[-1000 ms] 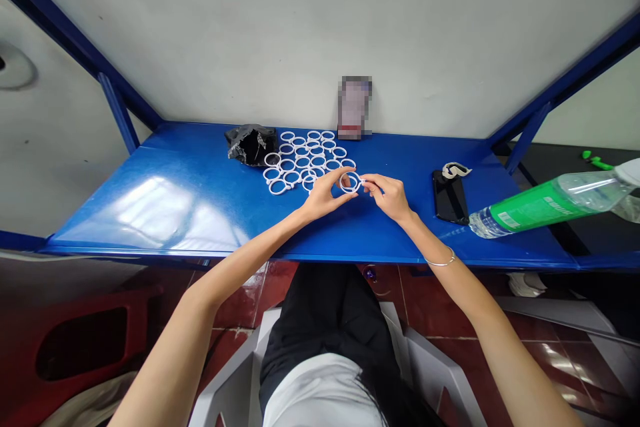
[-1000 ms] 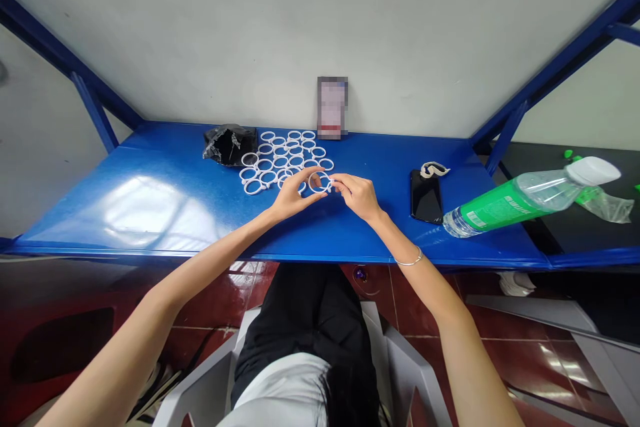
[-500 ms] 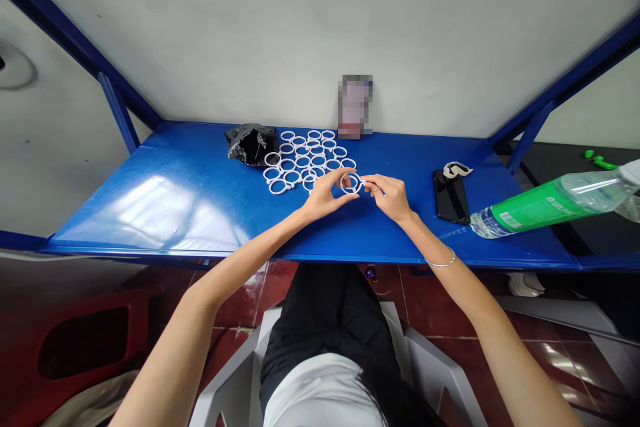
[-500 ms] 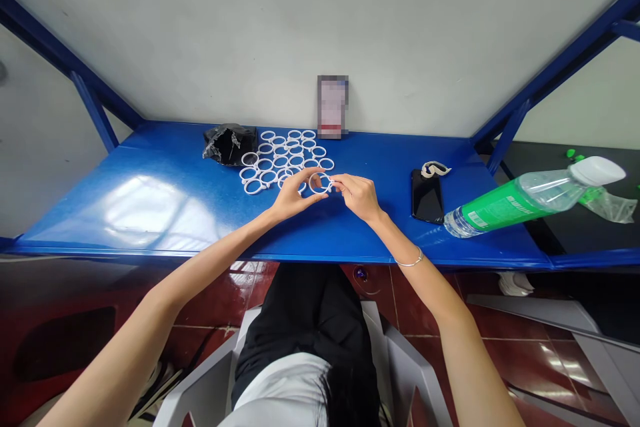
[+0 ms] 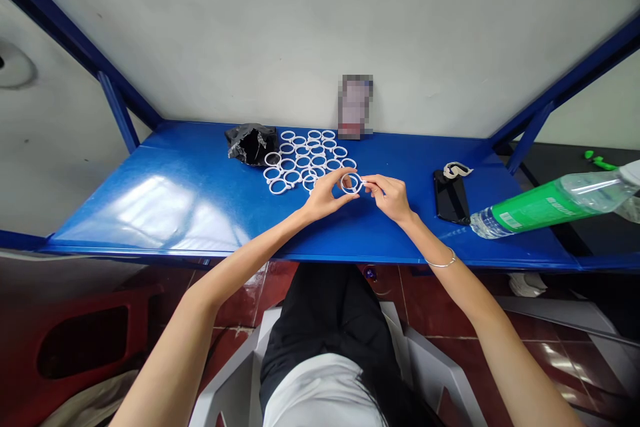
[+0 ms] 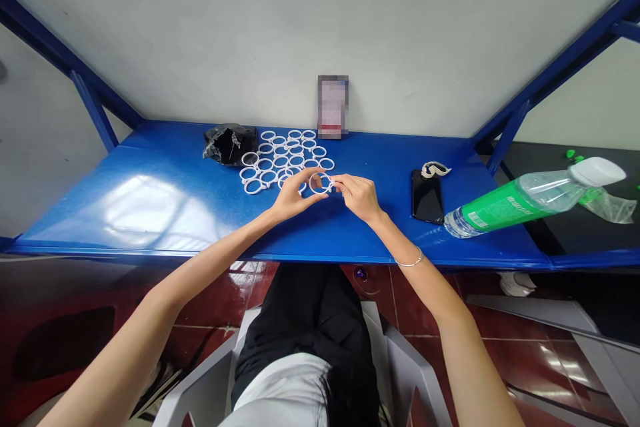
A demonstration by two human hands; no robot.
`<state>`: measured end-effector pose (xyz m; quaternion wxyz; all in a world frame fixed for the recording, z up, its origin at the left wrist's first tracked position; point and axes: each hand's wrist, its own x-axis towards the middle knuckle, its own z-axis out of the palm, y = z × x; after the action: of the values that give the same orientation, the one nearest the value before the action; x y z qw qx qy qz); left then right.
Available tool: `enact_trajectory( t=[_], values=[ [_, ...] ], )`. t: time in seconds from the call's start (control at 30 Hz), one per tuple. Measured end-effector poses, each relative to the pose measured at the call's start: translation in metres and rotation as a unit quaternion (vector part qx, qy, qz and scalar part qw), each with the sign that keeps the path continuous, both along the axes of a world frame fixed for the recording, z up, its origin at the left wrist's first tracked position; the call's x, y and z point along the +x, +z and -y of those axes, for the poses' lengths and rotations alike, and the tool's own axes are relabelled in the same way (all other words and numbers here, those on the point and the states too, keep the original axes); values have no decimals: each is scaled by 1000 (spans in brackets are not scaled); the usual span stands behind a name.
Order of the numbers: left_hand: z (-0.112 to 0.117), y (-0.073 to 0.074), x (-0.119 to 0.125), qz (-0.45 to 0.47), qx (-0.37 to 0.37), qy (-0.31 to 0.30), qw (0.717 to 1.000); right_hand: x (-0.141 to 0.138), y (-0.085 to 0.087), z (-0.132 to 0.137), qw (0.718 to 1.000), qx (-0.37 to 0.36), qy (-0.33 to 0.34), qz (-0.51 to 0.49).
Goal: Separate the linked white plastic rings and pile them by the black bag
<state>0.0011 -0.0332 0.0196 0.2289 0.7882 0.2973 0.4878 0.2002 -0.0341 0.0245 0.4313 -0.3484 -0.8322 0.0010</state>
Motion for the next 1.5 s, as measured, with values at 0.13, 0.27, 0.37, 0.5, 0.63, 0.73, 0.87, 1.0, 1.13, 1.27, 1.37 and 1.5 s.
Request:
enact_trajectory(
  t=[0.13, 0.27, 0.37, 0.5, 0.63, 0.73, 0.87, 1.0, 1.13, 1.27, 1.37, 1.5],
  values=[
    [0, -1, 0, 2, -1, 0, 1000, 1, 0, 0, 1000, 0, 2, 4],
    [-1, -1, -1, 3, -6, 0, 1000, 1, 0, 0, 1000, -7, -2, 2],
    [-2, -1, -2, 1, -14, 2, 1000, 1, 0, 0, 1000, -16, -1, -7],
    [-3, -2, -2, -9, -28, 1, 1000, 2, 0, 0, 1000, -20, -4, -8],
    [-2, -3, -1, -15, -37, 2, 999, 2, 0, 0, 1000, -16, -15, 3],
    [-2, -2, -1, -20, -36, 10, 999, 2, 1, 1, 1000, -11, -21, 3],
    [-2, -1, -2, -33, -28, 9, 999, 0, 3, 3, 999, -32, -18, -11],
    [-1, 0, -2, -28, -16, 1, 999, -2, 4, 4, 996, -76, -2, -49],
    [2, 3, -2, -10, -3, 1, 1000, -2, 5, 5, 989, -115, 2, -90],
    [2, 5, -4, 2, 1, 24, 1000, -3, 7, 5, 982, -146, 10, -118],
    [1, 5, -5, 9, -1, 38, 999, -4, 7, 4, 971, -192, 30, -142],
    [0, 5, -4, 23, -80, 38, 996, -5, 2, 0, 944, -269, 62, -181]
  ],
)
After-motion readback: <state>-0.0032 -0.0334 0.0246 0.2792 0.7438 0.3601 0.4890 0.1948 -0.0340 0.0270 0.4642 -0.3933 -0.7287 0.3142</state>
